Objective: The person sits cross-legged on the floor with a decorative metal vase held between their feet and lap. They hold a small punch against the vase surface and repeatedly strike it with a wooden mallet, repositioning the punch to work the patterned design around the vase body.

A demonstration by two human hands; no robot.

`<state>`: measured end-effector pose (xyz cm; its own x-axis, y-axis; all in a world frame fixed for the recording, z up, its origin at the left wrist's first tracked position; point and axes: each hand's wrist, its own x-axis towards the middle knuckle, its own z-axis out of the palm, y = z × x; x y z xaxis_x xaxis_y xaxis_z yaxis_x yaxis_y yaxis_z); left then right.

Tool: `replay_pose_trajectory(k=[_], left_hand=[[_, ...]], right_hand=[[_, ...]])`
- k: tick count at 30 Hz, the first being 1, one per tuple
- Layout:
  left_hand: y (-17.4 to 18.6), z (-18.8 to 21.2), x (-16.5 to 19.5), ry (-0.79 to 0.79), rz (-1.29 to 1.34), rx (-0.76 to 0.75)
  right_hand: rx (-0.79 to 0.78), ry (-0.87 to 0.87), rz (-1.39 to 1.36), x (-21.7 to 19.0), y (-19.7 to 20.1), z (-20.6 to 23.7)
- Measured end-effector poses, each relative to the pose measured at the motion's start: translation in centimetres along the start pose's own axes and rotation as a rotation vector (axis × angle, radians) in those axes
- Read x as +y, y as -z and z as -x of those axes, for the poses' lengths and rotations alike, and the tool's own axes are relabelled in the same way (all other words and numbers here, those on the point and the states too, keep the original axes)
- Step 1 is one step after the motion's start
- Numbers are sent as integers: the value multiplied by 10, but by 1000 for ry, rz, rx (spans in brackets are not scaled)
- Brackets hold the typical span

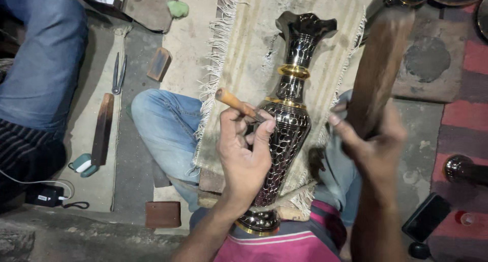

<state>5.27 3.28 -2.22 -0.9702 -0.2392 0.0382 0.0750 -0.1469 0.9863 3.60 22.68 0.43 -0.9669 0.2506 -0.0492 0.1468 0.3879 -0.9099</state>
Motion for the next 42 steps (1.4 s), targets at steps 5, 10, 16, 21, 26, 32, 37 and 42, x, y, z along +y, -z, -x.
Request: replay_pose_trajectory(k=[5,10,16,21,26,32,37,42], left_hand=[[-2,-1,-3,-23,-4,34],[-4,-1,-1,15,15,59],[-3,0,3,-14,-58,61],[-4,2,2,-46,9,56],[-4,1,2,-29,-64,67],[-4,1,8,-121,-145,17],[-4,-4,15,-79,-175,1],[-1,-11,22,-121,-254,-67]], right_hand=[[-141,635,223,-79,18,-26],[-235,1099,1047,-149,20,-44],[-300,1445,1133,-190,-3,-57],[-414,1507,1038,-210,-11,-62],[-474,1527,1010,-209,-8,-70],[-556,1461,879,-194,3,-81],[-498,1421,977,-179,13,-81],[-459,1251,935,-153,29,-83]])
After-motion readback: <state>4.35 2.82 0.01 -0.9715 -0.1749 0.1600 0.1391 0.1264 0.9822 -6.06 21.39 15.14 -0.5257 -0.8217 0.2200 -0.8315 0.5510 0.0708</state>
